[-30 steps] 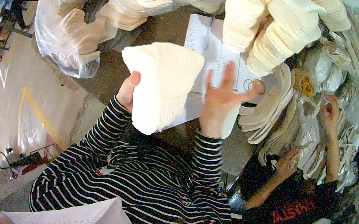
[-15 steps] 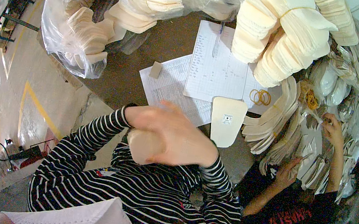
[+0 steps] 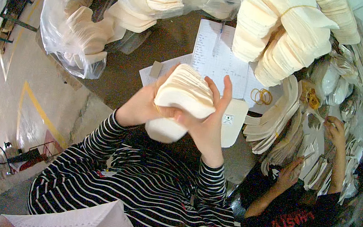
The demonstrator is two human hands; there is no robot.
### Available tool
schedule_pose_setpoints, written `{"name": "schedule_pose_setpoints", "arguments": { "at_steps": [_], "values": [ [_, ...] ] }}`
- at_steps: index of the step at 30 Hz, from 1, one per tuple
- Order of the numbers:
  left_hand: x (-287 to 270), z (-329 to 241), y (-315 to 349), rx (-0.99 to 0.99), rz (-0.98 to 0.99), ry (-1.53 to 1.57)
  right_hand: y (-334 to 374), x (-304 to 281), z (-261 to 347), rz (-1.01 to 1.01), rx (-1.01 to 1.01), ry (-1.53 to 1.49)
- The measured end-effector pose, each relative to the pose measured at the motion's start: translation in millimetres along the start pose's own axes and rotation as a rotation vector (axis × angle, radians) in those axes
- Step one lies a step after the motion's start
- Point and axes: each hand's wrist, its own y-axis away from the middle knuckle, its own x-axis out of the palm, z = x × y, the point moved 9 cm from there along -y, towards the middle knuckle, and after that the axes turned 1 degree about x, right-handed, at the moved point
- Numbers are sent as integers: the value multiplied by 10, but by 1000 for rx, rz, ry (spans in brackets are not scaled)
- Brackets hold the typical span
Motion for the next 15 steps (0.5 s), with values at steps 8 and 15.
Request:
{"name": "schedule_pose_setpoints", "arguments": {
  "at_steps": [8,15],
  "values": [
    [333,60,174,-70,219,428,135,-541,-117,-456,16,-402],
    [225,107,170,39,-65,71,183,-605,304,-580,-278,-295]
  ]
}}
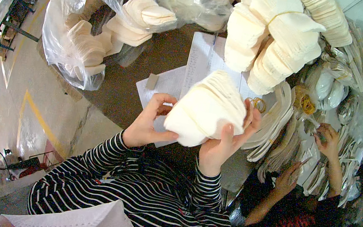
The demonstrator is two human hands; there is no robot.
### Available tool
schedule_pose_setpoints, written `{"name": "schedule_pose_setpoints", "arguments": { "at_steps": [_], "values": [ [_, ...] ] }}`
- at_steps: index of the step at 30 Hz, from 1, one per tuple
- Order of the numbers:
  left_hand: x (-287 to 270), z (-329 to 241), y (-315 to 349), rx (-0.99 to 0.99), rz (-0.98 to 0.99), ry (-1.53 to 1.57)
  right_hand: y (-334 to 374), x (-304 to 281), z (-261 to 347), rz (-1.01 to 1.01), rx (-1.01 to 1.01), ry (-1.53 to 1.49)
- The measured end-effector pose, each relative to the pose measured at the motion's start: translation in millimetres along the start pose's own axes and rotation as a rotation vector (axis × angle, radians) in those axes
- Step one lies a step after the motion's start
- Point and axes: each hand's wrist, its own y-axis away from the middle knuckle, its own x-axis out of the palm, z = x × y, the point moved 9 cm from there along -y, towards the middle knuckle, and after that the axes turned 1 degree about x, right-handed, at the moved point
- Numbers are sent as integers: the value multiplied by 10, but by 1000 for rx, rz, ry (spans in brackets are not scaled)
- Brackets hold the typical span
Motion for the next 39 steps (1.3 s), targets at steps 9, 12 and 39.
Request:
{"name": "schedule_pose_setpoints", "arguments": {
  "at_steps": [9,12,39],
  "values": [
    [-761,-632,22,244,-499,339,471,-130,-527,149,-71,239],
    [-1282,-1505,223,836,-860,-191,638,-61,-545,426,-256,404],
    [954,-89,-502,240,735,-824,1537,811,-1361,1604,-404,934]
  ]
}}
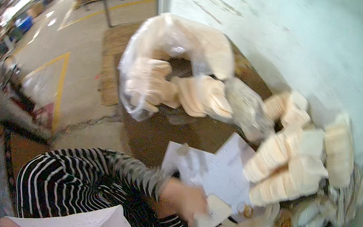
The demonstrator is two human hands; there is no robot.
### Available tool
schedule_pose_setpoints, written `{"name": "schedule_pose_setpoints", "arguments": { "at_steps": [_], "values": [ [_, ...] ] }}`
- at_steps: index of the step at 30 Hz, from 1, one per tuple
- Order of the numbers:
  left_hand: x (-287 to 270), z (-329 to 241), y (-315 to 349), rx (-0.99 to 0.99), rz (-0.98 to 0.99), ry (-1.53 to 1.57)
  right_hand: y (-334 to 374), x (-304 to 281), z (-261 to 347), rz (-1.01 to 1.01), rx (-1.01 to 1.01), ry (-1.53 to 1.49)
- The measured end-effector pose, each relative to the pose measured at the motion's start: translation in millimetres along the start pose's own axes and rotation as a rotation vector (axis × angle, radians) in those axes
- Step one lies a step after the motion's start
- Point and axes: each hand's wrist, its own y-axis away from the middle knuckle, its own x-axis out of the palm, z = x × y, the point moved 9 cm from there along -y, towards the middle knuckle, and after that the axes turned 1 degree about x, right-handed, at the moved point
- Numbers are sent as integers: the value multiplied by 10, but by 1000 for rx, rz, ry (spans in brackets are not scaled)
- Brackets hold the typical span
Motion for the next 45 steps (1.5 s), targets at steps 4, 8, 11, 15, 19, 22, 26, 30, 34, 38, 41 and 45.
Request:
{"name": "schedule_pose_setpoints", "arguments": {
  "at_steps": [4,8,11,15,19,22,26,30,34,38,41,45],
  "values": [
    [310,-192,-250,52,-69,78,-50,140,113,73,-65,-46],
    [470,-172,-345,81,-85,135,41,73,-27,47,-28,-47],
    [558,-174,-389,106,-97,191,124,4,-165,18,30,-33],
    [660,-273,-487,175,-93,263,213,-177,-337,-57,110,-7],
    [958,-410,-464,255,-54,405,253,-410,-539,-180,199,-13],
    [1322,-499,-301,258,24,518,214,-562,-708,-275,235,-11],
    [1995,-791,-30,291,240,605,563,-764,-909,-430,398,51],
    [2383,-1027,302,348,444,615,1024,-892,-918,-590,601,98],
    [2539,-1123,495,387,533,617,1310,-896,-884,-659,726,118],
    [2515,-1099,550,389,547,628,1419,-891,-886,-674,782,110],
    [2497,-1078,538,386,544,634,1452,-898,-906,-666,796,102],
    [2477,-1043,537,380,544,644,1488,-903,-926,-656,810,98]
  ]
}}
